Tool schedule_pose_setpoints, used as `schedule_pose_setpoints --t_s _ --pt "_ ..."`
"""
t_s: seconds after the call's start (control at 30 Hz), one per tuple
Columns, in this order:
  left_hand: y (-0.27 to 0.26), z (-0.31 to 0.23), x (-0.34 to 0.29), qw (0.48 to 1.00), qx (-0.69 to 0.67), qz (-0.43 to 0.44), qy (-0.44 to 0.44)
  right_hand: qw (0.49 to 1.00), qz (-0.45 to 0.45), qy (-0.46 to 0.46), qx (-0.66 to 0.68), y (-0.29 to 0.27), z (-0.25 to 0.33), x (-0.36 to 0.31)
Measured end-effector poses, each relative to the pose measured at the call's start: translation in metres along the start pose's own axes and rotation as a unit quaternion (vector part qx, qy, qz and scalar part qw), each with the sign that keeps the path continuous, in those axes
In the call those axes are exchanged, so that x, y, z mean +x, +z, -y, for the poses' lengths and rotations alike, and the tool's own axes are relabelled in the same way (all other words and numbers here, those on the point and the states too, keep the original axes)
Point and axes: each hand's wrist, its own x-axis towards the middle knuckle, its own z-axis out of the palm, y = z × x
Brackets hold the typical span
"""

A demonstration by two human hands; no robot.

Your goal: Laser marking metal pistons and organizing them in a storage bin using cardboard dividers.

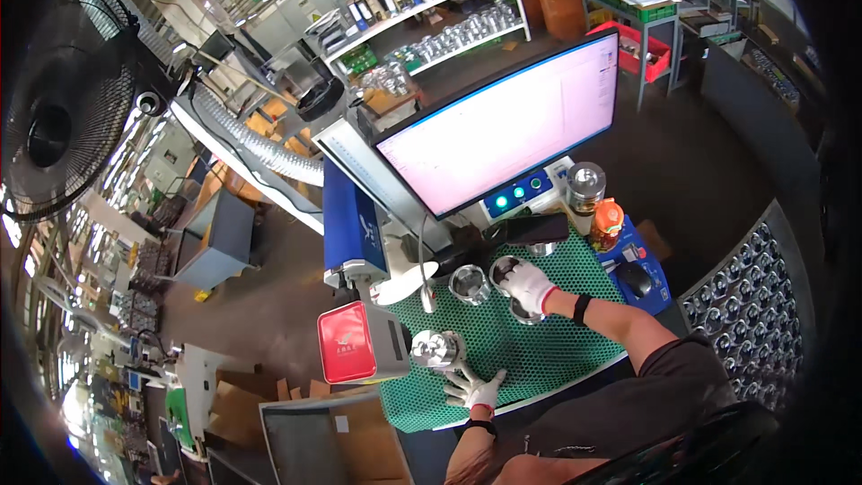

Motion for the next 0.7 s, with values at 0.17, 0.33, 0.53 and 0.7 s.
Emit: schedule_pose_setpoints --t_s 0.17,0.33,0.53,0.7 --pt "0.005 -0.003 0.006 0.999 0.001 -0.035 0.027 0.988 -0.149 0.024 0.036 -0.020 0.041 -0.101" --pt "-0.006 0.032 0.007 0.997 -0.027 -0.068 -0.032 0.971 0.023 0.198 0.132 0.015 0.130 -0.284" --pt "0.046 0.065 -0.003 0.938 -0.038 -0.129 0.320 0.770 0.187 0.582 0.182 0.022 0.310 -0.604" --pt "0.172 0.208 -0.022 0.923 -0.123 -0.096 0.351 0.614 0.185 0.754 0.142 0.011 0.391 -0.759"
